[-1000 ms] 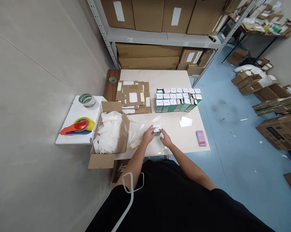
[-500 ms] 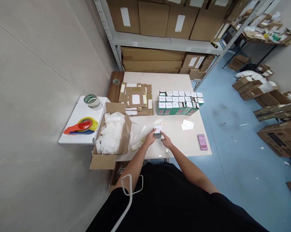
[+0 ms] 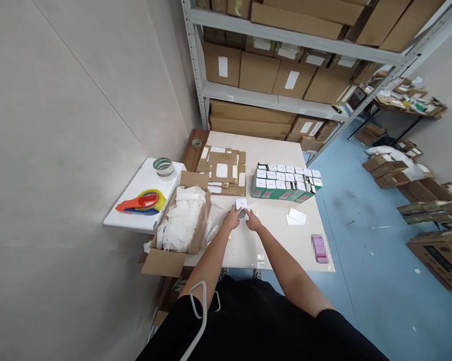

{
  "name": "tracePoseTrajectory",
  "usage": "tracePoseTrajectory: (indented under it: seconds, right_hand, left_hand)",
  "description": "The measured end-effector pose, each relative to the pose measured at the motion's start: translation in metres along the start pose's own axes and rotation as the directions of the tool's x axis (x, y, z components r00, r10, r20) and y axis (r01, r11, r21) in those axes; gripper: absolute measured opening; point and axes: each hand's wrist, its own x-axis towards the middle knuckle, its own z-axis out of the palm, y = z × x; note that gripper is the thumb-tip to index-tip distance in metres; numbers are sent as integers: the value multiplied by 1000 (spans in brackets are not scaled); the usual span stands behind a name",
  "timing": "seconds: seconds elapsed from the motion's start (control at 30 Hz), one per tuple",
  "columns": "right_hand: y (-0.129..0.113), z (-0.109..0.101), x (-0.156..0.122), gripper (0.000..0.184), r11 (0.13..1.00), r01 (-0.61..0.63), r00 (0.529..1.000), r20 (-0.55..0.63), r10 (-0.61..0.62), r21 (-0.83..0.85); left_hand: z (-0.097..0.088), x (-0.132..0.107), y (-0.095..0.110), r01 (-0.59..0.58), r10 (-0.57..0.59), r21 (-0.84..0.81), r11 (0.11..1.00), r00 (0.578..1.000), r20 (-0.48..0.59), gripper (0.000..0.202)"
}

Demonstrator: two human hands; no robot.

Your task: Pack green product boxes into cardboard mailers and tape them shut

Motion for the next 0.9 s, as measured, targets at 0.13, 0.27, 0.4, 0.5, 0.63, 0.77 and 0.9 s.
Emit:
tracePoseTrajectory:
  seconds: [0.13, 0.27, 0.4, 0.5, 0.63, 0.77, 0.9]
  right_hand:
    - [-11, -8, -5, 84, 996, -76, 993, -92, 71, -50]
    - [-33, -14, -22, 78, 997, 69, 964, -257, -72, -19]
    - [-65, -13, -43, 65, 948, 303, 862, -397, -315, -95]
    - [-95, -8, -52, 60, 909, 377, 809, -415, -416, -176]
    - [-142, 7, -47, 62, 875, 438, 811, -327, -484, -208]
    - [-199, 34, -24, 63, 797, 566, 772, -205, -602, -210]
    - [-261, 75, 11, 62, 691, 696, 689, -88, -719, -197]
  left_hand:
    - [-10, -5, 7, -96, 95, -26, 995, 995, -44, 61]
    - [-32, -24, 23, -201, 183, -81, 976, 964, -192, 61]
    - [-69, -54, 39, -327, 250, -105, 939, 860, -446, 62]
    - [-102, -77, 46, -409, 230, -150, 900, 738, -634, 54]
    - [-147, -107, 40, -434, 59, -319, 843, 663, -746, 49]
    - [-189, -146, 25, -463, -5, -336, 820, 581, -814, 48]
    - [-219, -191, 4, -464, -45, -304, 832, 490, -871, 52]
